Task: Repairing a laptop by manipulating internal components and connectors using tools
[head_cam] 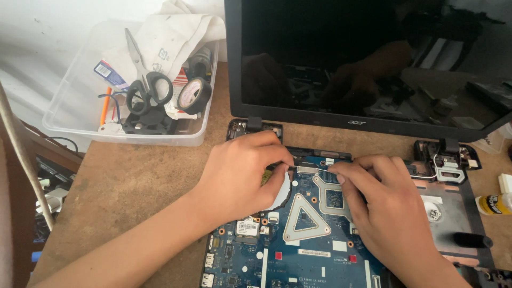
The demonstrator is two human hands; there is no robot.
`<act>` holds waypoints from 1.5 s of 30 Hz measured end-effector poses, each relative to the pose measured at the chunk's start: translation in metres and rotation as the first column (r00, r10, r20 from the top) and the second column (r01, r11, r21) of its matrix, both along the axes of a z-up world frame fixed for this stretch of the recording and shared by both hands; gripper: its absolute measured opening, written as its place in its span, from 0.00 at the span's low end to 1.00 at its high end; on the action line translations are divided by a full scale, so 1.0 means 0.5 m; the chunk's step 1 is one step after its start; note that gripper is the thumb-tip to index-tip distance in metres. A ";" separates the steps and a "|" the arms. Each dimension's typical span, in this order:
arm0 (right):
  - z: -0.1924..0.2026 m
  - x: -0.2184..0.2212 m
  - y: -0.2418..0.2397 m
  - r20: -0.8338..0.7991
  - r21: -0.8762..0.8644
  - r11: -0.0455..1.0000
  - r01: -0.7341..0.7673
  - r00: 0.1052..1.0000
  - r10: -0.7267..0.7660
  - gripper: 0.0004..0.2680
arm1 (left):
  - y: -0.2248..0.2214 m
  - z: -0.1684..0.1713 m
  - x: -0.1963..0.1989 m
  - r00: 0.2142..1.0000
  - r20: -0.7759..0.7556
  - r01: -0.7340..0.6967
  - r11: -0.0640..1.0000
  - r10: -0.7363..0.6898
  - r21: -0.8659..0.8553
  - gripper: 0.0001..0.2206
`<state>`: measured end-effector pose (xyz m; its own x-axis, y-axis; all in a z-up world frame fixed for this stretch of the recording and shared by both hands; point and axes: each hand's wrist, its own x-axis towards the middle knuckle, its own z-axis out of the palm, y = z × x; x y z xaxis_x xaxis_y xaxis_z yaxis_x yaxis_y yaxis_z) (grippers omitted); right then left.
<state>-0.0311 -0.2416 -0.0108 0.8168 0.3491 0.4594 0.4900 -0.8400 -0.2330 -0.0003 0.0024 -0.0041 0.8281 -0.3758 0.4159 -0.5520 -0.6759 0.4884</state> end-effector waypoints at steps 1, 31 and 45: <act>-0.001 0.001 -0.001 0.000 0.000 1.000 -0.001 1.000 0.001 0.08 | 0.000 -0.001 0.000 1.000 0.000 -0.001 1.000 0.001 0.000 0.07; 0.002 0.001 -0.003 0.009 0.000 0.999 -0.040 0.999 0.040 0.07 | 0.003 -0.007 -0.001 1.000 0.006 0.009 1.000 -0.009 0.015 0.07; 0.006 -0.016 -0.018 -0.060 0.088 0.980 0.179 0.983 -0.174 0.10 | 0.068 0.070 -0.106 0.988 0.082 -0.114 0.972 0.133 -0.204 0.11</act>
<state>-0.0390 -0.2506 -0.0076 0.8853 0.1550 0.4384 0.3211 -0.8857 -0.3353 -0.0532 0.0363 0.0309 0.8162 -0.1756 0.5504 -0.5207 -0.6364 0.5691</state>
